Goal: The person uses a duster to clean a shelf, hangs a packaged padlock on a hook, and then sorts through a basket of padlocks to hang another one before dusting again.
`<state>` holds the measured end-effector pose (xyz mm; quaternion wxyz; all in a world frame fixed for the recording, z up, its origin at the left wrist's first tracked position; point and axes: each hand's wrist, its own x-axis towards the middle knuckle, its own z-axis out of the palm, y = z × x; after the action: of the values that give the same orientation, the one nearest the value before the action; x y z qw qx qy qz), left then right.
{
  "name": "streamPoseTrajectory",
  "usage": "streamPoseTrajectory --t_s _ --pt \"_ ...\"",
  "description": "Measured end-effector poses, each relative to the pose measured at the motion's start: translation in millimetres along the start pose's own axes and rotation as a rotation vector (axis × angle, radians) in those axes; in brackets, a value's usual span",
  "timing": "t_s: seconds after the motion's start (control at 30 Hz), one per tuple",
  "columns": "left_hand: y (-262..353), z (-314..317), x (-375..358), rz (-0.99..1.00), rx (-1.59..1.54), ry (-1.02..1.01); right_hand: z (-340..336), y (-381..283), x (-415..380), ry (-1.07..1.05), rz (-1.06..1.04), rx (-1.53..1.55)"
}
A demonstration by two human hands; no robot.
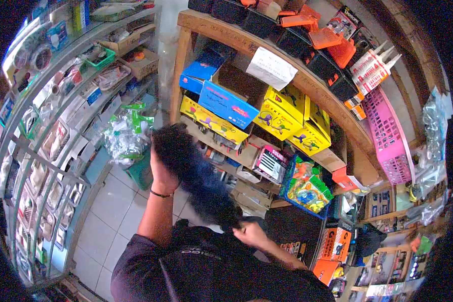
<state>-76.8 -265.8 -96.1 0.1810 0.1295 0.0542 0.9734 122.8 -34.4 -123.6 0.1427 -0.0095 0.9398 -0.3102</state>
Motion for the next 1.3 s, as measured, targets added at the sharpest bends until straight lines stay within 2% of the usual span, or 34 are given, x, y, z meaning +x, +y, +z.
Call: streamPoseTrajectory --t_s 0.03,0.1,0.17,0.23,0.27,0.3,0.33,0.37,0.4,0.43,0.5,0.53,0.57,0.6,0.63,0.7,0.73,0.8,0.83,0.9,0.97,1.0,1.03,1.1,1.13,1.17,1.23,1.27,1.3 --pt "0.9 -2.6 2.7 -0.082 0.018 -0.251 4.5 0.5 0.2 0.014 -0.084 -0.039" --pt "1.2 -5.6 1.1 -0.094 -0.052 -0.262 0.2 -0.6 4.4 0.086 -0.008 0.059" --pt "2.2 42.5 -2.5 0.110 0.120 0.284 0.5 -4.1 3.4 0.153 0.080 0.161" --pt "4.3 32.1 -1.1 0.119 0.093 0.333 6.2 -7.9 0.9 0.070 0.039 0.082" --pt "10.2 8.6 -2.4 0.004 0.161 0.077 13.3 -3.4 -2.1 0.077 -0.050 0.050" --pt "11.7 -5.1 -4.9 -0.109 0.221 -0.179 9.4 -4.4 -4.3 0.082 -0.038 0.056" --pt "3.3 -0.3 -7.9 -0.059 0.356 0.044 -0.3 -6.2 -5.2 0.078 0.029 0.062" --pt "0.1 17.1 -6.7 -0.072 0.351 0.049 -6.5 -7.5 -5.2 0.070 0.098 0.068" --pt "0.7 42.4 -2.8 0.026 0.203 0.211 -5.4 -4.8 -2.3 0.162 0.098 0.150" --pt "0.2 54.8 1.9 0.120 0.055 0.374 -3.6 -7.4 -3.8 0.165 0.117 0.154" --pt "-6.9 32.4 10.7 0.117 0.091 0.305 -0.6 -12.8 -7.2 0.123 -0.015 0.158" --pt "-5.6 20.4 11.0 0.006 0.113 0.135 2.6 -6.5 -9.2 0.080 -0.041 0.104" --pt "-5.4 7.1 11.7 -0.101 0.132 -0.035 -0.5 -5.7 -10.8 0.084 -0.022 0.104" --pt "-8.4 -8.3 17.3 -0.143 -0.016 -0.104 -7.1 -5.0 -7.6 0.112 0.072 0.119" --pt "-9.3 7.9 14.4 -0.153 0.016 -0.013 -13.0 -5.3 -4.6 0.136 0.166 0.135" --pt "-16.5 16.2 20.0 0.008 0.145 0.283 -15.6 -14.3 -4.7 0.165 0.247 0.168" --pt "-23.5 34.7 25.7 -0.001 0.023 0.206 -9.4 -11.8 -8.5 0.150 0.198 0.107" --pt "-25.2 -28.3 29.6 -0.153 0.018 -0.053 -3.1 -7.3 -15.5 0.118 0.072 0.042" --pt "-27.1 -39.0 33.0 -0.212 0.012 -0.163 -6.2 -4.7 -14.4 0.116 0.069 0.038" --pt "-21.8 -3.1 24.1 -0.196 0.038 -0.130 -7.7 -0.5 -16.3 0.147 0.343 0.127" --pt "-19.3 13.1 26.5 -0.251 -0.510 -0.281 2.0 3.0 -20.4 0.153 0.366 0.155" --pt "-24.4 28.7 29.6 -0.021 0.072 0.212 4.5 0.3 -21.6 0.176 0.190 0.162" --pt "-23.9 11.9 30.3 -0.081 -0.123 -0.229 3.7 -4.6 -22.1 0.195 0.020 0.168" --pt "-22.9 0.9 26.6 -0.212 0.037 -0.327 -16.1 -13.4 -22.2 0.124 0.055 0.071" --pt "-21.9 10.6 22.3 -0.258 -0.049 -0.261 -20.2 -10.1 -20.7 0.143 0.189 0.104" --pt "-26.0 36.8 18.8 -0.020 0.055 0.156 -24.4 -10.0 -18.1 0.157 0.323 0.131" --pt "-23.1 -3.5 15.2 -0.167 -0.153 -0.257 -21.0 -11.3 -22.8 0.134 0.333 0.117" --pt "-30.1 38.3 14.7 -0.028 0.016 0.184 -9.2 -4.3 -31.0 0.141 0.214 0.052" --pt "-26.3 24.4 12.7 -0.226 0.002 -0.143 -5.9 0.5 -29.8 0.156 0.081 -0.016"
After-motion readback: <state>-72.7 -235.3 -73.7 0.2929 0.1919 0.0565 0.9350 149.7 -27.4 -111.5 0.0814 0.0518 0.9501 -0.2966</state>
